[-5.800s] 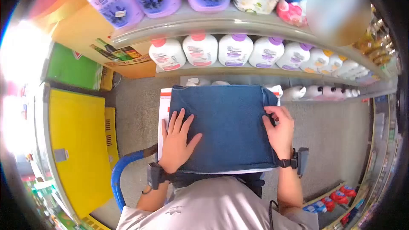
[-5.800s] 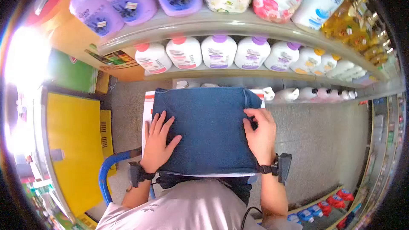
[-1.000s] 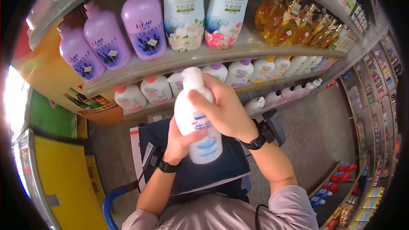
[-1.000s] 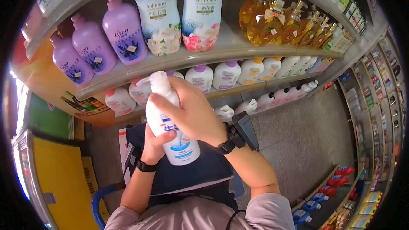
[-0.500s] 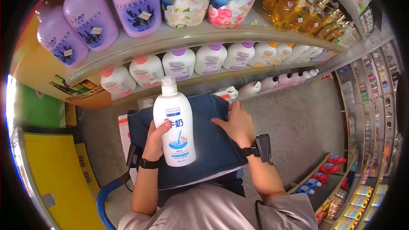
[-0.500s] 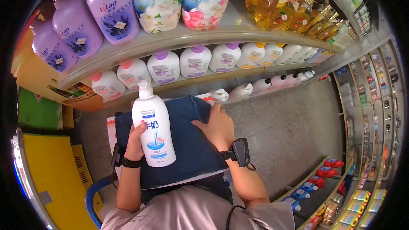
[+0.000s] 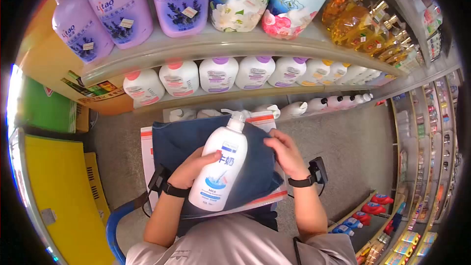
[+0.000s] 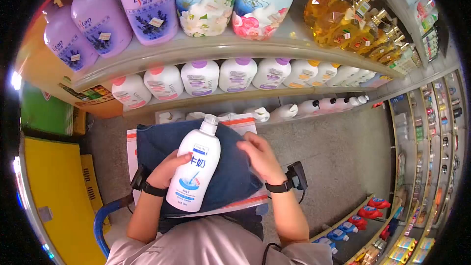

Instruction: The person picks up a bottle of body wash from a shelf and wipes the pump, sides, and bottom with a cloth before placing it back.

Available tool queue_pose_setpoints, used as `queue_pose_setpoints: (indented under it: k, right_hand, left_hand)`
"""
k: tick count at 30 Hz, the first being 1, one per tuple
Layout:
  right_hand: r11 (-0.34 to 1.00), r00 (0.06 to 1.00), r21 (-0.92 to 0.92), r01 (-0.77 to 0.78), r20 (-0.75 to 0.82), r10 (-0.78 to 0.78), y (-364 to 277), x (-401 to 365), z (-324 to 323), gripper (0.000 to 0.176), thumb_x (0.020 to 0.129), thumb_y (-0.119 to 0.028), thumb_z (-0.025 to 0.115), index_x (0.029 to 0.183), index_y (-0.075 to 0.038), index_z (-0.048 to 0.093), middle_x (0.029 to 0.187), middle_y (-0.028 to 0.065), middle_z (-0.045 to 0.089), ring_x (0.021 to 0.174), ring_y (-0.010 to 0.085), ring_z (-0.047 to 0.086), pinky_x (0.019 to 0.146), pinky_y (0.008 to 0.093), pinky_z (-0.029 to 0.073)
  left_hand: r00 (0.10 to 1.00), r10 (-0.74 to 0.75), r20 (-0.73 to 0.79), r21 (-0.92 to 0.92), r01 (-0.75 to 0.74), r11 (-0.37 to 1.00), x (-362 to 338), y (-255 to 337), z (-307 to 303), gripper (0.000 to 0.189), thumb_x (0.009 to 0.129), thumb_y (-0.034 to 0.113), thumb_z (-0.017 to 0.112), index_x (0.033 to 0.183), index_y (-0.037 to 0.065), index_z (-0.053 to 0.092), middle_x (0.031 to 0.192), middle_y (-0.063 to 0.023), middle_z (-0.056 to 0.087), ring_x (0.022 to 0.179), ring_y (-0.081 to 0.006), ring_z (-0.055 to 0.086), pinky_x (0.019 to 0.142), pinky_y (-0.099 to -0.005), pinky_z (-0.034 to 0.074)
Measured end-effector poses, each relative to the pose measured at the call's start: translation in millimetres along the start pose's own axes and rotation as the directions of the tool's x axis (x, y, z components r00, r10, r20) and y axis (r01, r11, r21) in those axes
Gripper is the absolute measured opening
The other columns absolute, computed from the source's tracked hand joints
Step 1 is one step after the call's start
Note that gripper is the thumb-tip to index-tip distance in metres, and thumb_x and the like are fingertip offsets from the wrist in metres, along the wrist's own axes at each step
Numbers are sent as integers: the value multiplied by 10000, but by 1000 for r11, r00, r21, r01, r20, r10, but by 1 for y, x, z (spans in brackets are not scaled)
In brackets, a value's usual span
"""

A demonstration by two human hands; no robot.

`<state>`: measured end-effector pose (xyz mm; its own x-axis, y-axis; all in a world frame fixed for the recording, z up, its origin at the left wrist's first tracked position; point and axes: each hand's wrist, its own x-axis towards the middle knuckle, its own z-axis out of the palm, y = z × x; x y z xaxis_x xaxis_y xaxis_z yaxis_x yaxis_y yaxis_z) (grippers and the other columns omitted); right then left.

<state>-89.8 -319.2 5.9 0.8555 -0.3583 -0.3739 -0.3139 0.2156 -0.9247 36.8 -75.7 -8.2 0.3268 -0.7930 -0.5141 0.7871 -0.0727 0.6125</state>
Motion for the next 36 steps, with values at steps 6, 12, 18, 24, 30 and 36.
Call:
queue_pose_setpoints:
  k: [6, 12, 18, 24, 30, 36]
  right_hand:
    - [816, 994, 571, 92, -99, -42, -46, -21, -6, 395, 914, -225, 567, 1229, 13, 587, 1167, 110, 664, 1030, 198, 637, 921, 335, 494]
    - [679, 911, 633, 372, -109, -397, -99, -71, -10, 712, 846, -316, 625, 1351, 159, 462, 1318, 287, 576, 1229, 375, 569, 1074, 450, 418]
    - [650, 869, 610, 453, -140, -474, -114, -97, 29, 671, 711, -244, 714, 1245, 128, 547, 1236, 289, 622, 1143, 396, 616, 1016, 518, 464]
    - [596, 794, 525, 608, -406, -452, -122, -98, 41, 624, 679, -242, 726, 1197, 76, 587, 1196, 248, 646, 1166, 398, 596, 1026, 539, 453]
    - [741, 751, 173, 649, 11, -660, -131, -79, 67, 326, 704, -206, 778, 946, -52, 623, 946, 125, 668, 977, 319, 562, 835, 459, 442]
    - [169, 424, -393, 904, 769, -479, -154, -37, 111, 240, 811, -114, 646, 1048, -74, 651, 1118, 80, 666, 1066, 284, 603, 955, 507, 420]
  left_hand:
    - [959, 282, 39, 161, -284, 945, -23, 20, 7, 821, 711, 105, 851, 1416, 1, 442, 1255, -92, 618, 1152, -180, 587, 996, -355, 470]
    - [813, 572, 110, 343, -572, 745, -16, 21, 8, 840, 636, 151, 903, 1362, 19, 501, 1276, -72, 596, 1165, -158, 568, 989, -349, 465]
    - [751, 636, 175, 439, -638, 633, -14, 10, 8, 745, 639, 180, 905, 1280, 31, 556, 1163, -78, 657, 1076, -157, 619, 949, -348, 487]
    - [712, 665, 224, 456, -680, 574, -18, 10, 7, 724, 646, 188, 903, 1264, 31, 559, 1173, -91, 664, 1087, -177, 632, 958, -352, 486]
    - [684, 650, 333, 473, -717, 512, -14, 7, 12, 741, 674, 209, 885, 1304, 34, 538, 1250, -119, 645, 1168, -217, 615, 1001, -381, 473]
    - [459, 712, 531, 644, -765, 13, -9, 14, 6, 510, 737, 286, 806, 1175, 96, 626, 1200, -134, 625, 1115, -339, 609, 903, -437, 478]
